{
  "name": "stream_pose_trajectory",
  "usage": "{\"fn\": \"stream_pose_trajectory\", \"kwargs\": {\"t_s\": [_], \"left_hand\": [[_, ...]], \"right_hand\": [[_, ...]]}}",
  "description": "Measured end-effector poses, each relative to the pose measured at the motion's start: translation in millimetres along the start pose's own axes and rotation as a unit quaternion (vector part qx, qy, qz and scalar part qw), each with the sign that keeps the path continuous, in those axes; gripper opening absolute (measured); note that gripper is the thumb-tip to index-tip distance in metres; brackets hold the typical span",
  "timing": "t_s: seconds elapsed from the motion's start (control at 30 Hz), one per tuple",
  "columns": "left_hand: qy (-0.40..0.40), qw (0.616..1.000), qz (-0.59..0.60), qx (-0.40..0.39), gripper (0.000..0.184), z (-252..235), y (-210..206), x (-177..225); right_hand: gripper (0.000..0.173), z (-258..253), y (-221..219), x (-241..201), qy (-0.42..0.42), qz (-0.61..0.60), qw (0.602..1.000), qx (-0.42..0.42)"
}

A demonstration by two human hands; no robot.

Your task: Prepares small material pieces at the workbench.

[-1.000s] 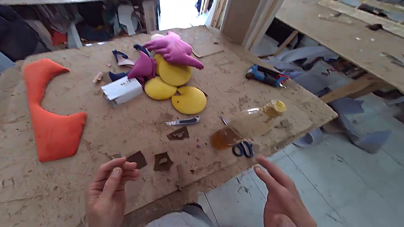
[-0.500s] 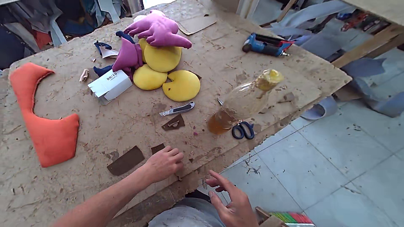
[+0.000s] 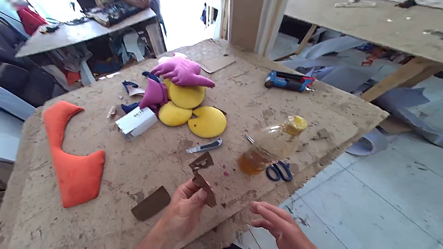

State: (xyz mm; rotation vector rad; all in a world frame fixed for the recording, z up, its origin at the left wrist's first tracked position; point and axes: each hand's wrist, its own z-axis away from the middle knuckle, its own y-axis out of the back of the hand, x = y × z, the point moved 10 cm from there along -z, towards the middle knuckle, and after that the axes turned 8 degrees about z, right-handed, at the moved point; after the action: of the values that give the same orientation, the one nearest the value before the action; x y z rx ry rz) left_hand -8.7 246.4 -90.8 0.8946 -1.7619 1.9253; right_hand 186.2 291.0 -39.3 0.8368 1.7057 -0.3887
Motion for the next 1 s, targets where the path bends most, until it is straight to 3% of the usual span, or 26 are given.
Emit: {"fn": "stream_pose_trajectory", "kwargs": {"t_s": [0.07, 0.17, 0.3, 0.37, 0.43, 0.57, 0.83, 0.9, 1.0], "left_hand": [[-0.030, 0.990, 0.132, -0.050, 0.020, 9.5, -23.7, 11.3], [-0.067, 0.972, 0.194, -0.116, 0.020, 20.8, -46.9, 27.0], [-0.110, 0.969, 0.178, -0.131, 0.021, 34.5, -52.1, 43.7], [-0.153, 0.970, 0.133, -0.134, 0.021, 38.7, -52.1, 50.7], [-0.187, 0.968, 0.080, -0.145, 0.020, 40.9, -53.2, 56.2], [-0.190, 0.971, 0.044, -0.135, 0.019, 40.4, -52.5, 57.2], [-0.202, 0.970, 0.000, -0.132, 0.020, 36.8, -62.7, 61.1], [-0.221, 0.970, -0.027, -0.098, 0.023, 39.6, -63.6, 66.8], [-0.281, 0.951, -0.126, 0.024, 0.039, 51.1, -61.2, 83.9]], "right_hand": [[0.063, -20.9, -21.8, -25.1, 0.041, -0.026, 0.998, -0.028], [0.062, -40.8, -39.7, -46.9, 0.076, -0.044, 0.995, -0.042], [0.047, -50.7, -49.3, -55.5, 0.094, -0.016, 0.995, -0.035], [0.036, -53.3, -52.4, -54.5, 0.068, -0.039, 0.997, -0.017], [0.036, -56.6, -59.2, -52.1, 0.033, -0.076, 0.996, -0.029], [0.043, -58.1, -67.9, -47.1, -0.003, -0.157, 0.985, -0.070], [0.037, -58.2, -62.5, -38.3, -0.065, -0.229, 0.970, -0.057], [0.035, -58.1, -61.0, -37.5, -0.084, -0.239, 0.967, -0.041], [0.034, -59.9, -58.1, -39.0, -0.091, -0.236, 0.967, -0.017]]}}
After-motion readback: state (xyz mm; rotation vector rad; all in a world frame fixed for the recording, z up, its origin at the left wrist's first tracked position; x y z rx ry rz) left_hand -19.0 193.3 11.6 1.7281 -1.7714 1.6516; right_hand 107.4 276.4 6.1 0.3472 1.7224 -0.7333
